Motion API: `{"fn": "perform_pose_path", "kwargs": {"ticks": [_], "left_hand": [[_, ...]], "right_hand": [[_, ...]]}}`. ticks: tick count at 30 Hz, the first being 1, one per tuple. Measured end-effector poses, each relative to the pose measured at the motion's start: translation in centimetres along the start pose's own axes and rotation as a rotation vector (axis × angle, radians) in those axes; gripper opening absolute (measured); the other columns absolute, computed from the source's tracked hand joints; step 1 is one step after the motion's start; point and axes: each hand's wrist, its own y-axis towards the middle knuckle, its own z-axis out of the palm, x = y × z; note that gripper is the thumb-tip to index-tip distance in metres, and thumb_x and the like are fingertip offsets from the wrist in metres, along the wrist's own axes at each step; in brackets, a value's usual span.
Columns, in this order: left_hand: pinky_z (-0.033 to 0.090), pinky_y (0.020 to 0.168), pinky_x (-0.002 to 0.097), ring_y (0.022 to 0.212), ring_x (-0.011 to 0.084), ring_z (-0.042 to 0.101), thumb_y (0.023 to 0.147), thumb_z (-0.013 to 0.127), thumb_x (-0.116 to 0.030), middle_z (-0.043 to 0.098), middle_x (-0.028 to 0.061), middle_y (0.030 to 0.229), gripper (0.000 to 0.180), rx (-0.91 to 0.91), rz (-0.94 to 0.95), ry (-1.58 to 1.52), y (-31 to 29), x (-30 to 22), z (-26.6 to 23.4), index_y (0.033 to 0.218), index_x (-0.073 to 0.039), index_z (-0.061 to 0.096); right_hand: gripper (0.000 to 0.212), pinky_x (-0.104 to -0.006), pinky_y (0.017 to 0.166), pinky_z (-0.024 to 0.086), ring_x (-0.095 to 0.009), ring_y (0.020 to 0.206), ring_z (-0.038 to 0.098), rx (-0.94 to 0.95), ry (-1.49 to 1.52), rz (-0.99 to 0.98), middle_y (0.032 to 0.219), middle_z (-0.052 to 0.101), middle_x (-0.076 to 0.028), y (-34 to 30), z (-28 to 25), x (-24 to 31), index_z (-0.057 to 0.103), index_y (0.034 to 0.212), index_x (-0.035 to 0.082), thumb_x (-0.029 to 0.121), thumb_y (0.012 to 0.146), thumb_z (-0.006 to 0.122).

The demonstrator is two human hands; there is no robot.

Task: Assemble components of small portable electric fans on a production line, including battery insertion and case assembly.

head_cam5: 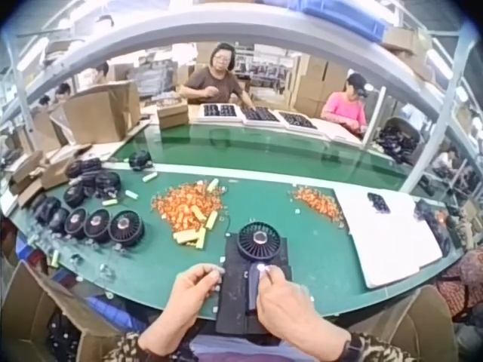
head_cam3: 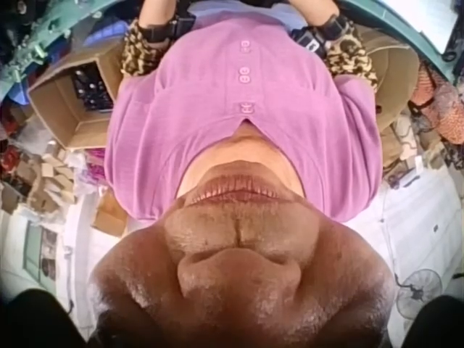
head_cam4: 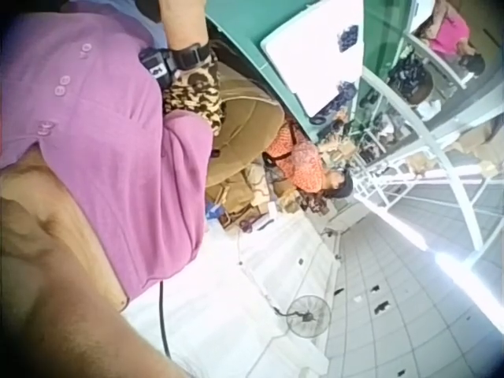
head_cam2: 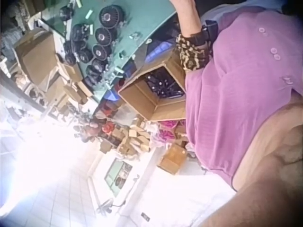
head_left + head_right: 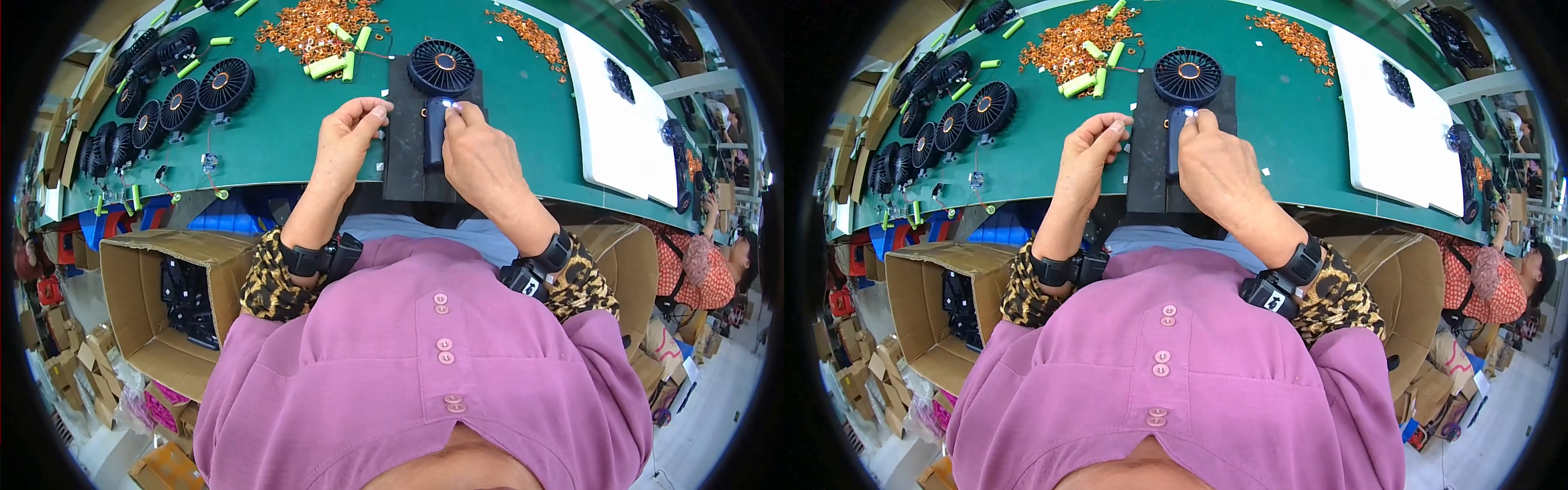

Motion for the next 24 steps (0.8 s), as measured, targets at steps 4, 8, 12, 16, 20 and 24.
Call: {"fn": "perform_pose_path", "kwargs": {"ticks": [4, 8, 12, 16, 20, 24], "left_hand": [[0.043, 0.07, 0.0211, 0.081, 0.0048, 0.055, 0.09, 0.06, -0.012, 0.063, -0.0011, 0.086, 0.015, 0.0, -0.015, 0.049, 0.3, -0.7, 0.5, 0.098, -0.003, 0.068], [0.046, 0.079, 0.0279, 0.09, 0.0148, 0.058, 0.091, 0.056, -0.013, 0.064, 0.005, 0.095, 0.019, -0.047, 0.375, 0.388, 1.6, -1.9, 1.8, 0.106, -0.005, 0.065], [0.039, 0.098, 0.0416, 0.113, 0.033, 0.05, 0.09, 0.055, -0.023, 0.059, 0.0134, 0.114, 0.03, 0.036, 0.907, 0.617, 3.8, -3.8, 4.5, 0.116, -0.008, 0.061], [0.032, 0.101, 0.0492, 0.127, 0.0367, 0.04, 0.088, 0.058, -0.031, 0.051, 0.0145, 0.126, 0.042, 0.125, 0.882, 0.737, 3.8, -3.4, 5.9, 0.125, -0.013, 0.054], [0.028, 0.106, 0.0509, 0.131, 0.0411, 0.033, 0.081, 0.065, -0.043, 0.04, 0.0178, 0.135, 0.063, 0.04, 0.927, 0.79, 2.6, -2.1, 4.7, 0.131, -0.008, 0.047], [0.028, 0.106, 0.0506, 0.13, 0.0384, 0.035, 0.061, 0.081, -0.042, 0.042, 0.0157, 0.132, 0.084, 0.233, 0.791, 0.983, -0.9, -2.2, 4.1, 0.131, -0.011, 0.046]], "right_hand": [[0.029, -0.0414, 0.068, 0.055, -0.035, 0.08, 0.066, -0.063, -0.124, -0.05, 0.112, 0.059, -0.02, -0.7, 1.7, -0.2, 0.059, 0.11, -0.007, 0.009, 0.086, 0.056], [0.03, -0.0408, 0.073, 0.054, -0.032, 0.086, 0.065, -0.29, 0.057, -0.126, 0.112, 0.058, -0.019, 1.1, 0.8, -1.5, 0.059, 0.11, -0.004, 0.005, 0.081, 0.056], [0.039, -0.0458, 0.089, 0.043, -0.034, 0.111, 0.05, -0.433, 0.162, -0.182, 0.12, 0.053, -0.016, 5.1, 1.6, -1.5, 0.056, 0.116, 0.004, 0.015, 0.079, 0.059], [0.055, -0.0513, 0.097, 0.031, -0.037, 0.125, 0.035, -0.426, 0.087, -0.244, 0.133, 0.042, -0.016, 6.1, 6.1, -0.5, 0.048, 0.129, 0.006, 0.03, 0.08, 0.058], [0.059, -0.0515, 0.103, 0.027, -0.036, 0.13, 0.032, -0.543, 0.152, -0.182, 0.14, 0.037, -0.014, 6.7, 7.0, -0.7, 0.042, 0.136, 0.014, 0.035, 0.083, 0.057], [0.063, -0.0517, 0.097, 0.036, -0.036, 0.122, 0.041, -0.597, 0.149, 0.092, 0.135, 0.046, -0.013, 9.5, 6.2, -5.3, 0.043, 0.134, 0.008, 0.039, 0.082, 0.061]]}}
